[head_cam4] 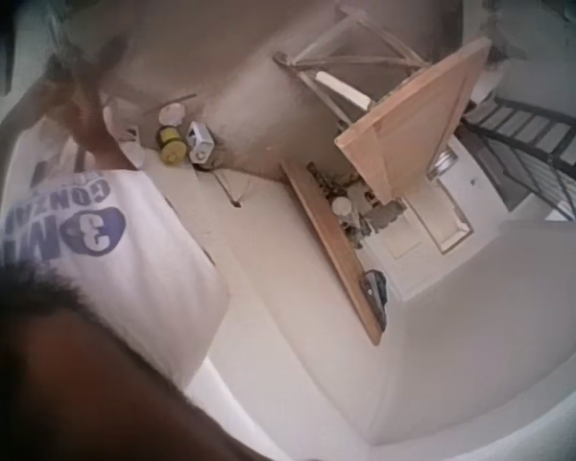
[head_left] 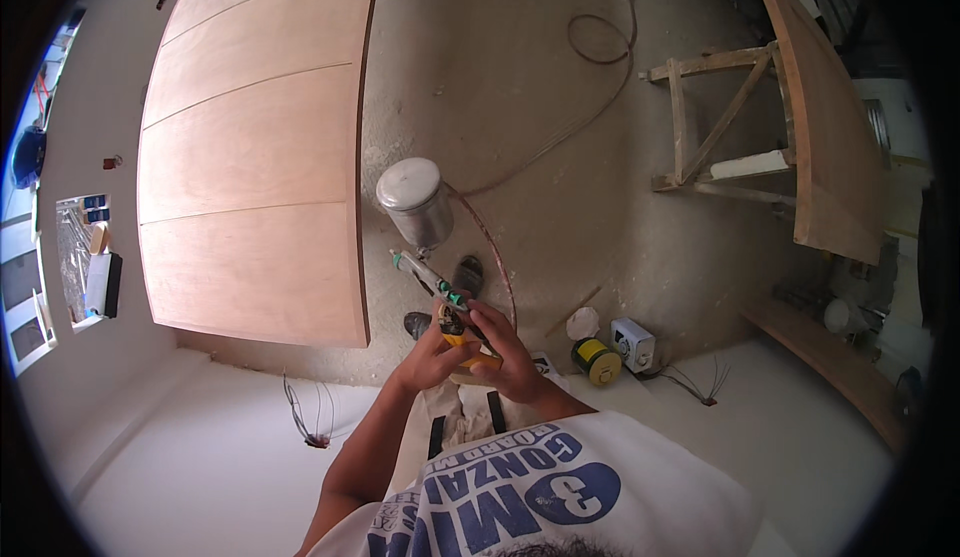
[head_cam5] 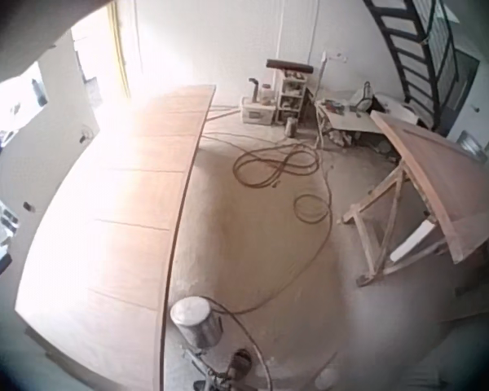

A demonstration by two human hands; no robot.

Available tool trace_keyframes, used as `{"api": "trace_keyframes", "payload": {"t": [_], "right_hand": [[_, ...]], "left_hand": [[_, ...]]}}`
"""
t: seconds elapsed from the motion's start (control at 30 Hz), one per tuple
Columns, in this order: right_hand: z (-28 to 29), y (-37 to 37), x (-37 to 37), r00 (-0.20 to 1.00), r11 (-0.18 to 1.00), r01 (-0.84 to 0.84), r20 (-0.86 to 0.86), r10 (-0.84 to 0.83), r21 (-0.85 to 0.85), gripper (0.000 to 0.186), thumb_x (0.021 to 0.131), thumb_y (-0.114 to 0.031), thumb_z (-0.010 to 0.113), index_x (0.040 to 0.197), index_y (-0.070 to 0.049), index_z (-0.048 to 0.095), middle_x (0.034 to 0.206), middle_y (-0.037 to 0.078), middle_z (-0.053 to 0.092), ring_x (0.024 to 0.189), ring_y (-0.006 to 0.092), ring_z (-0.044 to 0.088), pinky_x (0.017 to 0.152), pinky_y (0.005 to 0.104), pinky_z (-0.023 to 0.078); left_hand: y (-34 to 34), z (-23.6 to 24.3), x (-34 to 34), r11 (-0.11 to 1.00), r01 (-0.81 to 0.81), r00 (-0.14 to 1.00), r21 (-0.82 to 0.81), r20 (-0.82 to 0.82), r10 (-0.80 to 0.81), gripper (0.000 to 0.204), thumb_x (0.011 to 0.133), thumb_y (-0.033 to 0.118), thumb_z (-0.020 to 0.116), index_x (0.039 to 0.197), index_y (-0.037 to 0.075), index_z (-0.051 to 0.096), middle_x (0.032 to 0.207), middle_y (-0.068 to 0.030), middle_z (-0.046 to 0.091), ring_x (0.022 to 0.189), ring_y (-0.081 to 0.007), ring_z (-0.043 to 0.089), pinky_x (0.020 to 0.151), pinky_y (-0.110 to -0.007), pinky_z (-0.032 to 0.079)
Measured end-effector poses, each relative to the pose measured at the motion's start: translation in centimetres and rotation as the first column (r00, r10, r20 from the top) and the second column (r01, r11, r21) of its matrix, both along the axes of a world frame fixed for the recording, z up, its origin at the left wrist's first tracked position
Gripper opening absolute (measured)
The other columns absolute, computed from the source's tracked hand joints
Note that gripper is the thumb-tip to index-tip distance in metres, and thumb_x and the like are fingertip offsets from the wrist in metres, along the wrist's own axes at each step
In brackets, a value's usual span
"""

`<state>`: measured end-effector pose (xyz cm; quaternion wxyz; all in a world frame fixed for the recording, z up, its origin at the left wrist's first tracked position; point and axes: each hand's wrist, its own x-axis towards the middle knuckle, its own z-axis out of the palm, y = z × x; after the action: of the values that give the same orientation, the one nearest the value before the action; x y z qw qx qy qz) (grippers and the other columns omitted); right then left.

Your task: The person brushes a large wooden tabletop with a brush, then pours liquid from a metal can into a spray gun. The person sprays the tabletop with the spray gun, moving around the room to cover the surface.

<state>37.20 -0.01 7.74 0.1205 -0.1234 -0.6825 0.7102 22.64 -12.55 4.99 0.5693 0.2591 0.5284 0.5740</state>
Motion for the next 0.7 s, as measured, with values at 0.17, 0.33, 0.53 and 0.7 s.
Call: {"api": "trace_keyframes", "payload": {"t": [0.17,0.33,0.53,0.7], "right_hand": [[0.9,-3.2,2.4,0.922,0.955,-0.014,0.373,-0.103,0.298,0.048,0.089,-0.001,0.07,0.133,-0.003,0.053,0.129,0.018,0.05,0.122,0.0377,0.053,0.1,0.0429,0.049],[2.2,-0.7,2.3,0.943,0.905,-0.191,0.327,0.062,0.38,0.029,0.089,-0.002,0.071,0.113,-0.002,0.054,0.114,0.016,0.054,0.107,0.0324,0.059,0.088,0.0403,0.051],[8.9,8.6,2.2,0.843,0.874,-0.453,0.404,0.356,0.176,0.03,0.089,-0.004,0.072,0.11,-0.003,0.051,0.106,0.015,0.056,0.097,0.0269,0.062,0.087,0.0357,0.052],[16.4,17.1,-0.4,0.856,0.792,-0.517,0.217,0.469,0.326,0.026,0.088,-0.005,0.073,0.11,-0.001,0.06,0.128,0.016,0.05,0.117,0.0298,0.057,0.101,0.0359,0.052]], "left_hand": [[-1.8,0.5,2.5,0.988,-0.073,0.98,-0.136,-0.192,0.046,0.048,0.098,0.023,0.064,0.138,0.001,0.053,0.144,-0.0178,0.046,0.122,-0.0287,0.047,0.112,-0.039,0.033],[-1.7,4.6,2.8,0.989,-0.038,0.914,-0.143,-0.405,-0.024,0.068,0.092,0.031,0.068,0.149,-0.001,0.047,0.15,-0.028,0.034,0.135,-0.0429,0.033,0.117,-0.047,0.027],[0.1,8.1,2.5,0.941,-0.316,0.847,0.119,-0.412,0.337,0.067,0.094,0.025,0.068,0.152,0.001,0.044,0.15,-0.0275,0.033,0.144,-0.0414,0.034,0.116,-0.046,0.034],[8.5,16.2,1.3,0.702,-0.661,0.433,0.266,-0.629,0.646,0.041,0.099,-0.011,0.051,0.137,0.001,0.061,0.139,-0.0187,0.045,0.114,-0.0264,0.066,0.094,-0.036,0.058]]}}
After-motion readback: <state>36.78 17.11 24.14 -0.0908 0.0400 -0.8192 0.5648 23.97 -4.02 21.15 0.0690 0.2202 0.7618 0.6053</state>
